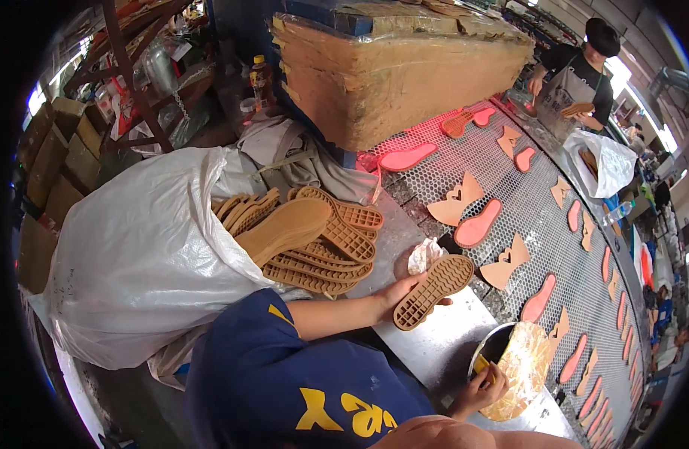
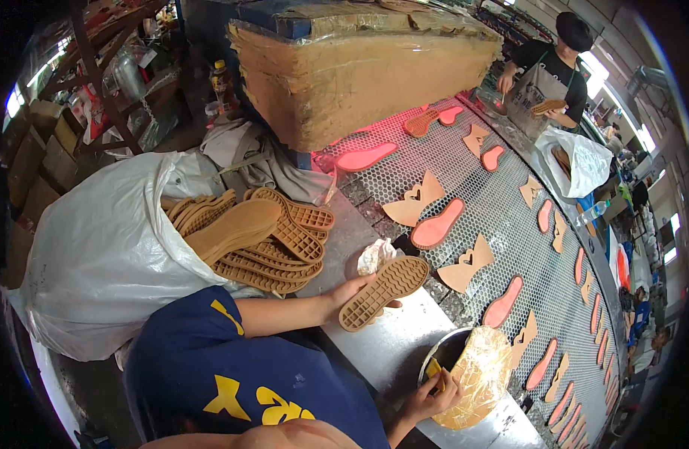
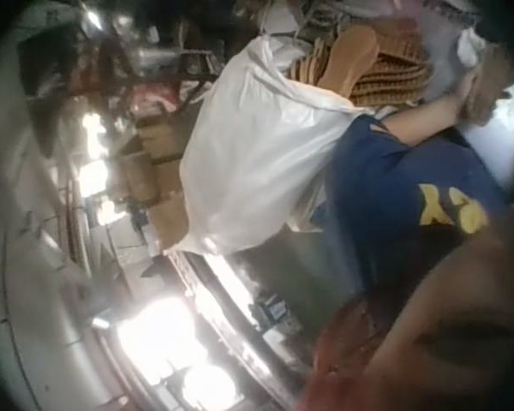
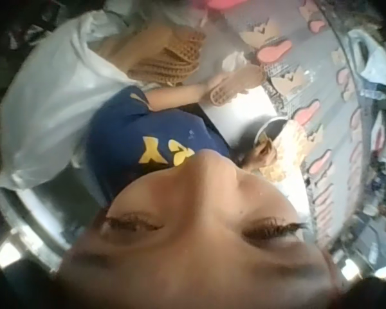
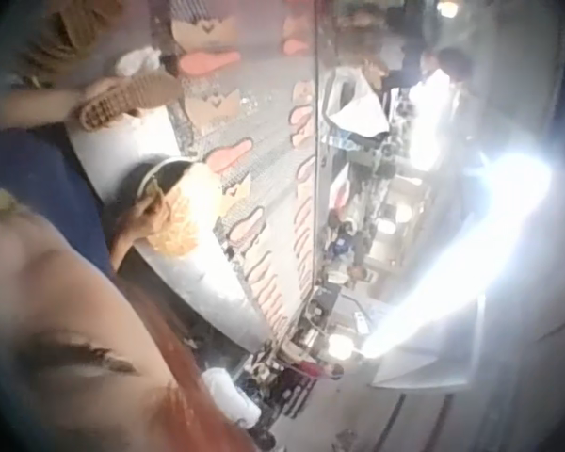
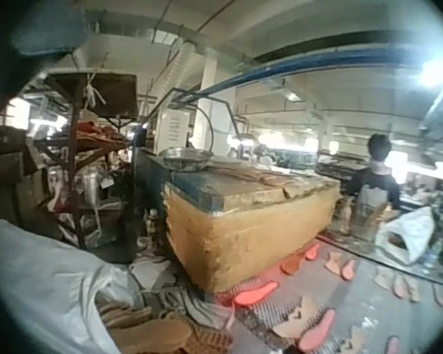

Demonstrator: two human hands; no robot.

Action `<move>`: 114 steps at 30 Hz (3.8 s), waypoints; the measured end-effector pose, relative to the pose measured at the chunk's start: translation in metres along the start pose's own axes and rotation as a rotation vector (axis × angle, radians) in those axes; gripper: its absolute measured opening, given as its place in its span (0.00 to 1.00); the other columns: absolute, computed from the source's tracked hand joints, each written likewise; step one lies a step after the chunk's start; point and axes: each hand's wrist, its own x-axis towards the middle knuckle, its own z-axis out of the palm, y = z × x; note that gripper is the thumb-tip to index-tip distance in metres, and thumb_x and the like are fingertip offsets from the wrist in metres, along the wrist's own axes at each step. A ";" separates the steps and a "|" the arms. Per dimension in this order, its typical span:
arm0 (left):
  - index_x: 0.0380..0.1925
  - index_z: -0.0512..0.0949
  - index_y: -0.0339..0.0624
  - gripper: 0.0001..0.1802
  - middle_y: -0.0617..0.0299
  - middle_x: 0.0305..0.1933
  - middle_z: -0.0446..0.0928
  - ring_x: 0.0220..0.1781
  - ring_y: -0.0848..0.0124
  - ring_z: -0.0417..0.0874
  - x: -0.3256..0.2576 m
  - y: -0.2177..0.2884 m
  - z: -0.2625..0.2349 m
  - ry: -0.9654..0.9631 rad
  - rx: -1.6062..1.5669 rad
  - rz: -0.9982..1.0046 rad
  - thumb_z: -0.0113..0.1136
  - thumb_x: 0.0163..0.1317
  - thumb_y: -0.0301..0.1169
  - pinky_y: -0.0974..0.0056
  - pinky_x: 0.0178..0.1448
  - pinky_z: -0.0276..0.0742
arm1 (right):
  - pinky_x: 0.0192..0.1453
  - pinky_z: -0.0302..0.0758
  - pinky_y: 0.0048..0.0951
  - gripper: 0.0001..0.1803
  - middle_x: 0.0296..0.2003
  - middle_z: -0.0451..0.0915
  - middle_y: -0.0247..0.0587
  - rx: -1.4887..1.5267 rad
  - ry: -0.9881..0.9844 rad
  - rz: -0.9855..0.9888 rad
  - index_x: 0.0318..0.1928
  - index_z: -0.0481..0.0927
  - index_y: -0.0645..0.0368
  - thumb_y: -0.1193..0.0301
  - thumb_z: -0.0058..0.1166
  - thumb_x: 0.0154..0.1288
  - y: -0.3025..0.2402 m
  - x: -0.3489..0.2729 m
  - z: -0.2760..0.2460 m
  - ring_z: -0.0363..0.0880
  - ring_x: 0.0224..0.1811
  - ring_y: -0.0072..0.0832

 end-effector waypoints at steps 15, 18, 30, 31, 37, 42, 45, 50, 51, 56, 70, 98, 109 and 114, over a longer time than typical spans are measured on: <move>0.62 0.64 0.44 0.29 0.51 0.51 0.77 0.30 0.70 0.79 0.004 -0.013 -0.014 -0.004 -0.109 0.009 0.30 0.71 0.49 0.65 0.33 0.79 | 0.49 0.71 0.36 0.07 0.34 0.76 0.47 -0.073 0.012 -0.097 0.38 0.79 0.66 0.81 0.51 0.58 0.002 -0.004 -0.008 0.71 0.46 0.41; 0.62 0.64 0.43 0.29 0.50 0.51 0.77 0.30 0.69 0.80 0.005 -0.012 -0.013 -0.011 -0.114 -0.003 0.30 0.71 0.49 0.65 0.33 0.79 | 0.50 0.71 0.37 0.07 0.36 0.75 0.49 -0.019 0.036 -0.019 0.38 0.79 0.67 0.82 0.51 0.58 -0.006 -0.005 -0.008 0.71 0.47 0.41; 0.64 0.63 0.46 0.29 0.53 0.50 0.77 0.31 0.73 0.81 0.007 -0.012 -0.015 -0.045 -0.116 0.026 0.35 0.70 0.51 0.68 0.33 0.81 | 0.52 0.69 0.41 0.07 0.35 0.75 0.49 -0.042 0.087 -0.038 0.38 0.79 0.67 0.81 0.51 0.58 -0.007 -0.004 -0.004 0.71 0.47 0.43; 0.64 0.63 0.46 0.29 0.53 0.49 0.77 0.31 0.74 0.80 0.006 -0.012 -0.015 -0.033 -0.119 0.027 0.35 0.70 0.51 0.68 0.33 0.81 | 0.52 0.69 0.41 0.07 0.35 0.75 0.49 -0.047 0.084 -0.051 0.37 0.79 0.67 0.81 0.51 0.58 -0.008 -0.004 -0.004 0.71 0.47 0.43; 0.63 0.64 0.48 0.28 0.55 0.48 0.77 0.31 0.75 0.80 0.004 -0.012 -0.014 -0.053 -0.140 0.030 0.36 0.70 0.51 0.68 0.32 0.80 | 0.52 0.68 0.40 0.07 0.33 0.76 0.47 -0.098 0.076 -0.105 0.36 0.79 0.67 0.81 0.52 0.57 -0.008 -0.002 -0.004 0.71 0.46 0.43; 0.62 0.65 0.48 0.29 0.55 0.48 0.77 0.30 0.75 0.80 0.004 -0.010 -0.011 -0.050 -0.146 0.009 0.36 0.69 0.52 0.68 0.31 0.80 | 0.52 0.68 0.40 0.07 0.32 0.76 0.47 -0.106 0.074 -0.119 0.36 0.79 0.68 0.81 0.51 0.56 -0.006 0.000 -0.004 0.72 0.45 0.42; 0.61 0.65 0.48 0.29 0.55 0.47 0.78 0.29 0.75 0.80 0.002 -0.007 -0.005 0.016 -0.135 0.005 0.37 0.69 0.52 0.69 0.30 0.79 | 0.45 0.75 0.32 0.08 0.38 0.76 0.45 -0.180 0.030 -0.219 0.40 0.80 0.64 0.80 0.55 0.59 -0.003 0.003 -0.010 0.72 0.45 0.36; 0.62 0.64 0.48 0.29 0.55 0.47 0.78 0.29 0.75 0.79 -0.003 -0.004 -0.001 0.057 -0.100 -0.012 0.36 0.69 0.52 0.69 0.30 0.79 | 0.48 0.74 0.31 0.09 0.39 0.75 0.46 -0.166 0.022 -0.203 0.42 0.80 0.65 0.81 0.54 0.60 0.002 -0.001 -0.008 0.72 0.46 0.36; 0.62 0.64 0.47 0.28 0.55 0.47 0.78 0.30 0.75 0.79 -0.002 -0.005 -0.004 -0.001 -0.102 0.017 0.35 0.70 0.51 0.69 0.30 0.79 | 0.48 0.74 0.31 0.09 0.39 0.75 0.46 -0.178 0.023 -0.225 0.42 0.79 0.64 0.81 0.54 0.60 0.005 0.000 -0.010 0.72 0.46 0.36; 0.62 0.64 0.46 0.28 0.53 0.46 0.78 0.30 0.75 0.80 0.002 -0.008 -0.009 0.012 -0.126 -0.003 0.35 0.71 0.51 0.70 0.31 0.79 | 0.43 0.70 0.33 0.11 0.35 0.78 0.41 -0.247 0.058 -0.257 0.42 0.80 0.62 0.83 0.52 0.58 0.002 -0.001 -0.007 0.72 0.44 0.37; 0.63 0.63 0.47 0.28 0.53 0.48 0.78 0.30 0.75 0.81 -0.003 -0.005 0.000 -0.003 -0.107 -0.004 0.34 0.71 0.51 0.70 0.31 0.80 | 0.48 0.71 0.37 0.10 0.33 0.78 0.42 -0.299 0.066 -0.273 0.40 0.82 0.59 0.81 0.54 0.58 -0.008 0.004 -0.011 0.74 0.43 0.40; 0.63 0.63 0.48 0.27 0.55 0.48 0.78 0.31 0.76 0.81 -0.004 -0.006 0.007 0.017 -0.080 -0.034 0.34 0.71 0.50 0.70 0.31 0.81 | 0.52 0.67 0.42 0.06 0.31 0.76 0.41 -0.359 0.047 -0.224 0.35 0.82 0.60 0.76 0.53 0.60 -0.021 0.010 -0.018 0.72 0.44 0.42; 0.64 0.62 0.48 0.27 0.51 0.48 0.77 0.32 0.73 0.81 -0.002 -0.008 0.006 0.087 -0.072 -0.024 0.34 0.72 0.50 0.67 0.31 0.81 | 0.50 0.70 0.39 0.09 0.32 0.77 0.44 -0.314 0.012 -0.217 0.38 0.81 0.61 0.80 0.52 0.57 -0.021 0.009 -0.022 0.73 0.42 0.41; 0.64 0.61 0.47 0.27 0.55 0.48 0.77 0.30 0.75 0.80 -0.005 -0.005 0.004 -0.007 -0.089 -0.031 0.33 0.72 0.49 0.68 0.30 0.81 | 0.46 0.72 0.37 0.09 0.33 0.77 0.45 -0.310 0.068 -0.272 0.39 0.81 0.62 0.80 0.52 0.57 -0.018 0.011 -0.017 0.74 0.39 0.41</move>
